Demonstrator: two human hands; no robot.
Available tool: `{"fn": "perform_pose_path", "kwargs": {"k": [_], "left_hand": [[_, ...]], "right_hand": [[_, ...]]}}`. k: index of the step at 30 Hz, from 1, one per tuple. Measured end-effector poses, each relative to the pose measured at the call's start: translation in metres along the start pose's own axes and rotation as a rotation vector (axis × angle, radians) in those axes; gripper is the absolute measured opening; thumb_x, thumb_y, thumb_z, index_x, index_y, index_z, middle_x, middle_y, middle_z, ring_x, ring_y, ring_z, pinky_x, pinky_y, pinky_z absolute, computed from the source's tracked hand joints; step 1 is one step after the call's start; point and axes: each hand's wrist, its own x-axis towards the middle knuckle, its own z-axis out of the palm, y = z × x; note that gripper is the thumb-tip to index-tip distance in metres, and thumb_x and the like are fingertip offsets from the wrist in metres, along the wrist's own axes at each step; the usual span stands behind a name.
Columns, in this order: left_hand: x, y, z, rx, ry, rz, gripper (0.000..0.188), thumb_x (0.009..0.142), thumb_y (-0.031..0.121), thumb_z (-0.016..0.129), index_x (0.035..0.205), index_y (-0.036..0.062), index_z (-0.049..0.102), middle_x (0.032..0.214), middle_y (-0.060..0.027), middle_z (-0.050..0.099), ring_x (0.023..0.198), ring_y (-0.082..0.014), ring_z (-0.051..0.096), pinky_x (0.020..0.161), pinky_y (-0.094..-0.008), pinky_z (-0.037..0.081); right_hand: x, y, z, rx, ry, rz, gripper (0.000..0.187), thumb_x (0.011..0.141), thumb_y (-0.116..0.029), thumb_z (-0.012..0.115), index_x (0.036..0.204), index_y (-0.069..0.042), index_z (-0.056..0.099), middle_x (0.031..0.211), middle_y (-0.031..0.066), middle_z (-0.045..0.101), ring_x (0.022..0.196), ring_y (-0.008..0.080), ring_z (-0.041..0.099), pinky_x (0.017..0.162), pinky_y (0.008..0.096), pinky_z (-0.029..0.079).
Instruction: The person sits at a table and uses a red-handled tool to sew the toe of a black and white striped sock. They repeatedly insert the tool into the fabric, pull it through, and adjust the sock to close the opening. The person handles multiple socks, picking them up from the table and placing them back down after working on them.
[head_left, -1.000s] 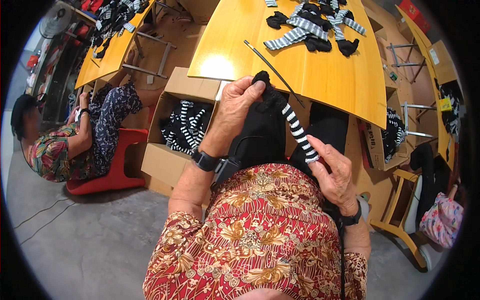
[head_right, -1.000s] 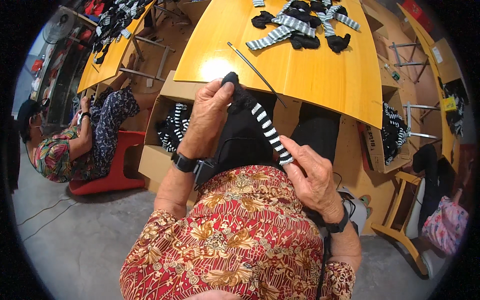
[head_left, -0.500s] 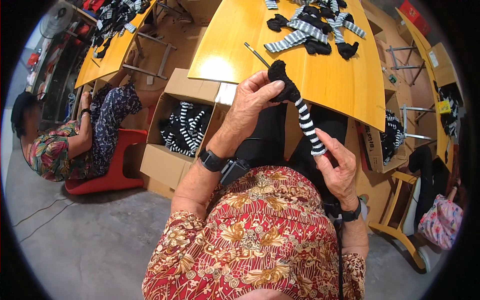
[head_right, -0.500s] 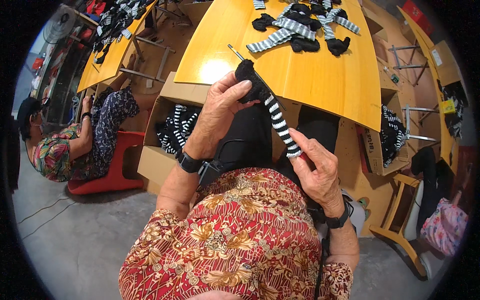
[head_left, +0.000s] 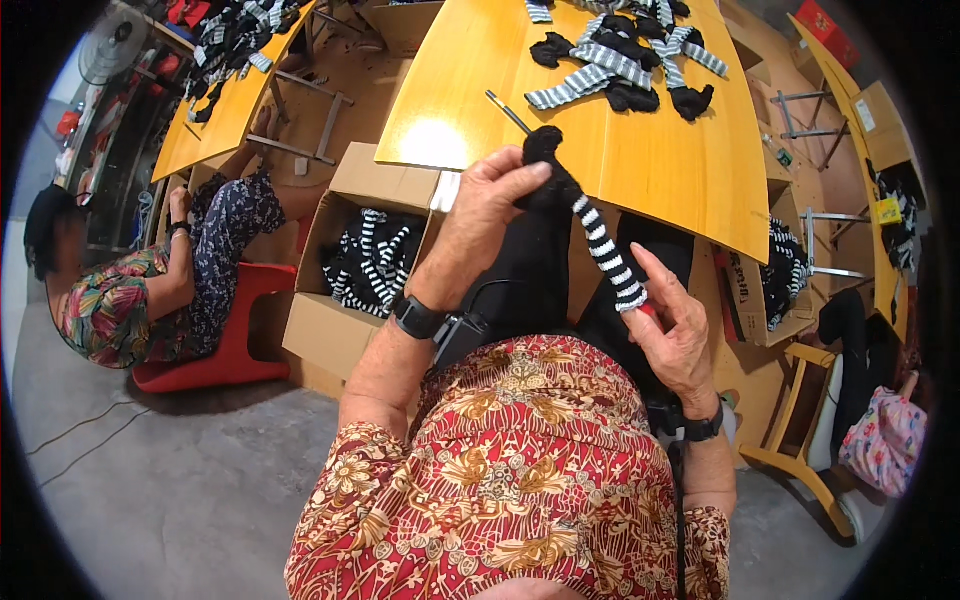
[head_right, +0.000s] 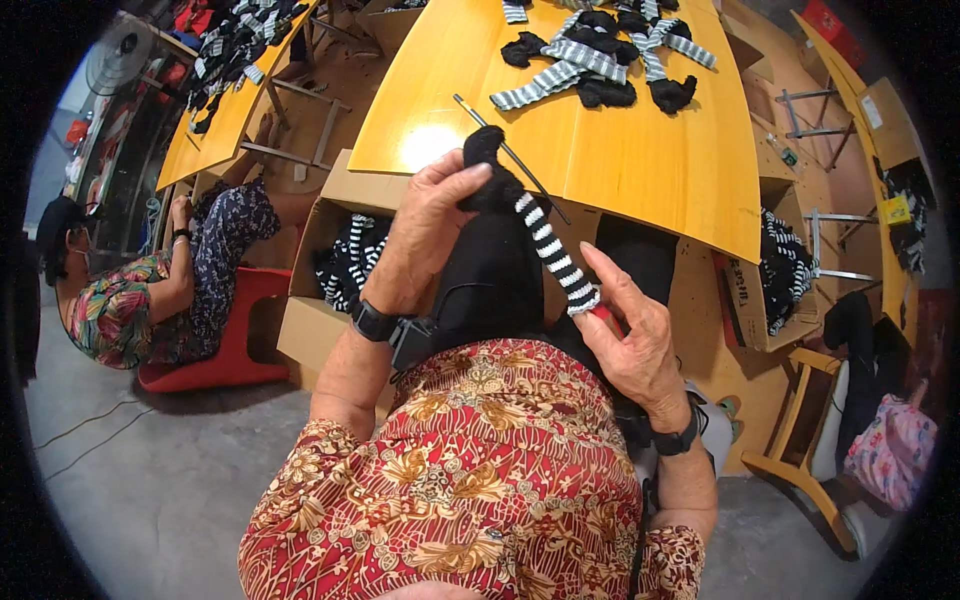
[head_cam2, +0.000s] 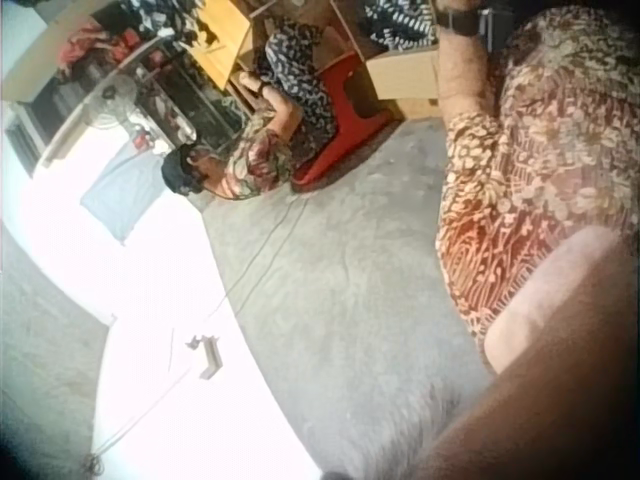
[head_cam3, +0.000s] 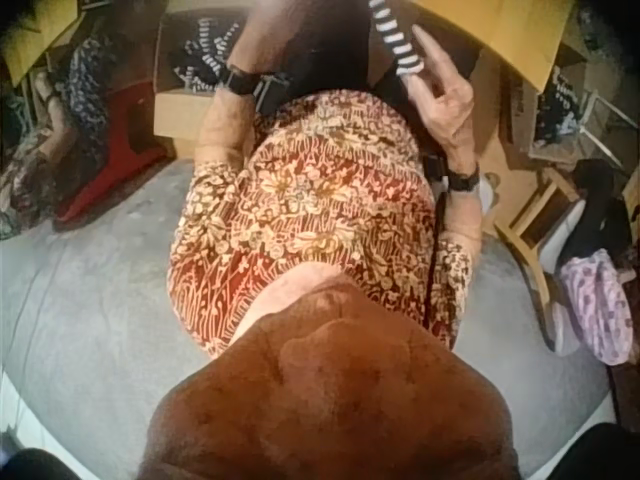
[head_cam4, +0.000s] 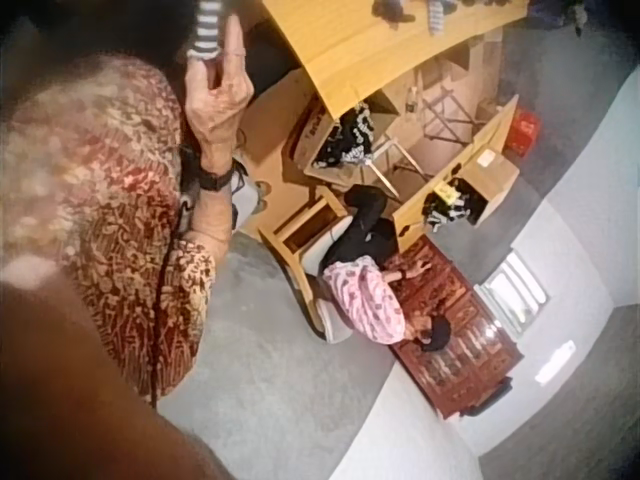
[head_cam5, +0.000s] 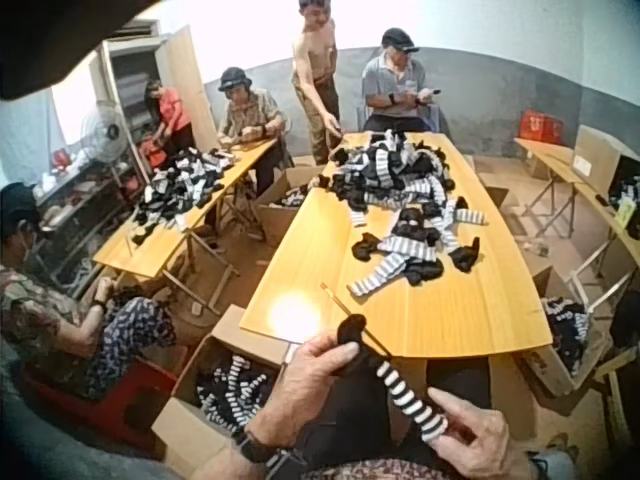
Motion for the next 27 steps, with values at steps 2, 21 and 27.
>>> {"fn": "perform_pose_path", "kwargs": {"k": [2,21,27], "left_hand": [[0.006,0.01,-0.011,-0.052,0.094,0.023,0.014,0.089,0.008,0.062,0.103,0.0061,0.062,0.094,-0.0036,0.067,0.085,-0.0132,0.065,0.079,-0.0307,0.054],[0.014,0.032,-0.016,0.079,-0.013,0.262,0.014,0.09,0.011,0.067,0.102,0.0058,0.063,0.092,0.0004,0.066,0.079,-0.006,0.061,0.073,-0.0224,0.05],[0.017,0.037,-0.01,0.076,-0.107,0.145,0.02,0.088,0.007,0.067,0.107,0.0049,0.062,0.097,-0.0027,0.068,0.086,-0.0106,0.065,0.079,-0.026,0.054]], "right_hand": [[0.004,-0.009,-0.019,-0.203,-0.106,0.009,0.048,0.077,-0.001,0.067,0.124,-0.003,0.059,0.09,0.0078,0.065,0.071,0.0129,0.059,0.069,0.0262,0.05],[0.139,0.061,-0.008,-0.913,0.357,-0.29,0.011,0.079,-0.016,0.063,0.086,-0.007,0.062,0.08,0.0127,0.058,0.077,0.0315,0.061,0.065,0.0429,0.05],[0.179,0.065,0.003,-0.952,0.433,-0.398,0.02,0.08,-0.019,0.067,0.095,-0.006,0.065,0.08,0.0117,0.057,0.079,0.0292,0.061,0.068,0.0413,0.051]]}}
